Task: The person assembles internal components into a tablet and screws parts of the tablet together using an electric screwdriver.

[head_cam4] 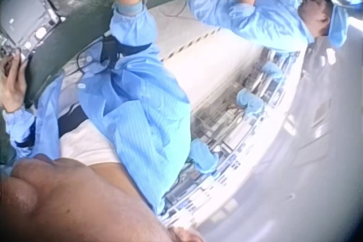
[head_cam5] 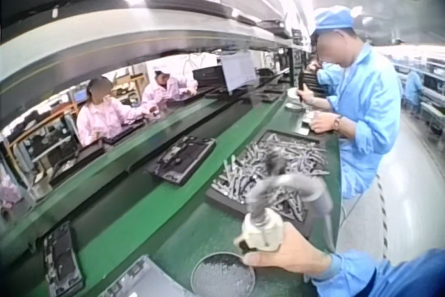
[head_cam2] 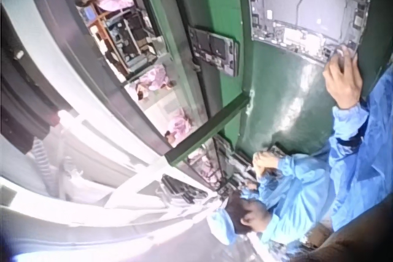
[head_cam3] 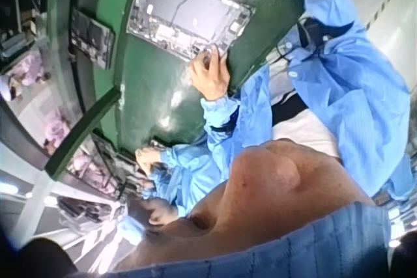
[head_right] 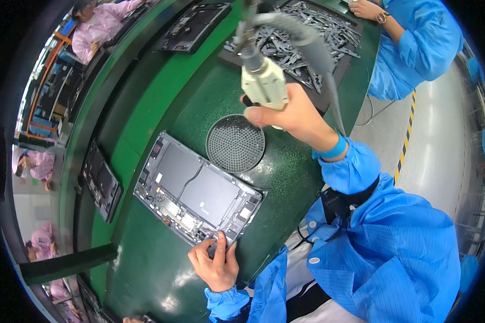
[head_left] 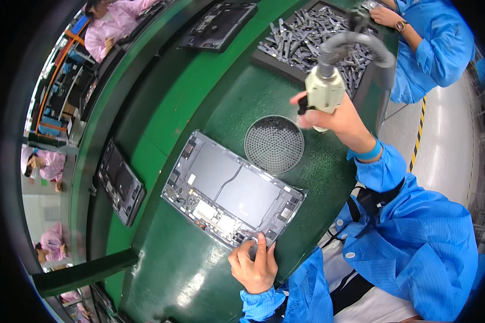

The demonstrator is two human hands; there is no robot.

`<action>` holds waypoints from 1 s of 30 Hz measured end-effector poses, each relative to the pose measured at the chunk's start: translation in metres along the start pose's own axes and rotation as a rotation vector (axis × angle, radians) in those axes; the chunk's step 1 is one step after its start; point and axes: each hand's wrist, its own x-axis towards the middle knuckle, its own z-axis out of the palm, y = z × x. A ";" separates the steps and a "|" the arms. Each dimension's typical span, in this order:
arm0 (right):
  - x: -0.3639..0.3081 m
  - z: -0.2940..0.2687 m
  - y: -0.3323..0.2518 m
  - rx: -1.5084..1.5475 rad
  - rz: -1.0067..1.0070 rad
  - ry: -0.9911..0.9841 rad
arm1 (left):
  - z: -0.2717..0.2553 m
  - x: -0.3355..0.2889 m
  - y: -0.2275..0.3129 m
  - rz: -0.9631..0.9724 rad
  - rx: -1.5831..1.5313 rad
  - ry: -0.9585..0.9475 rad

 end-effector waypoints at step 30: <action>0.022 0.054 0.016 0.315 -0.060 -0.012 | 0.007 -0.003 -0.004 -0.010 -0.040 0.054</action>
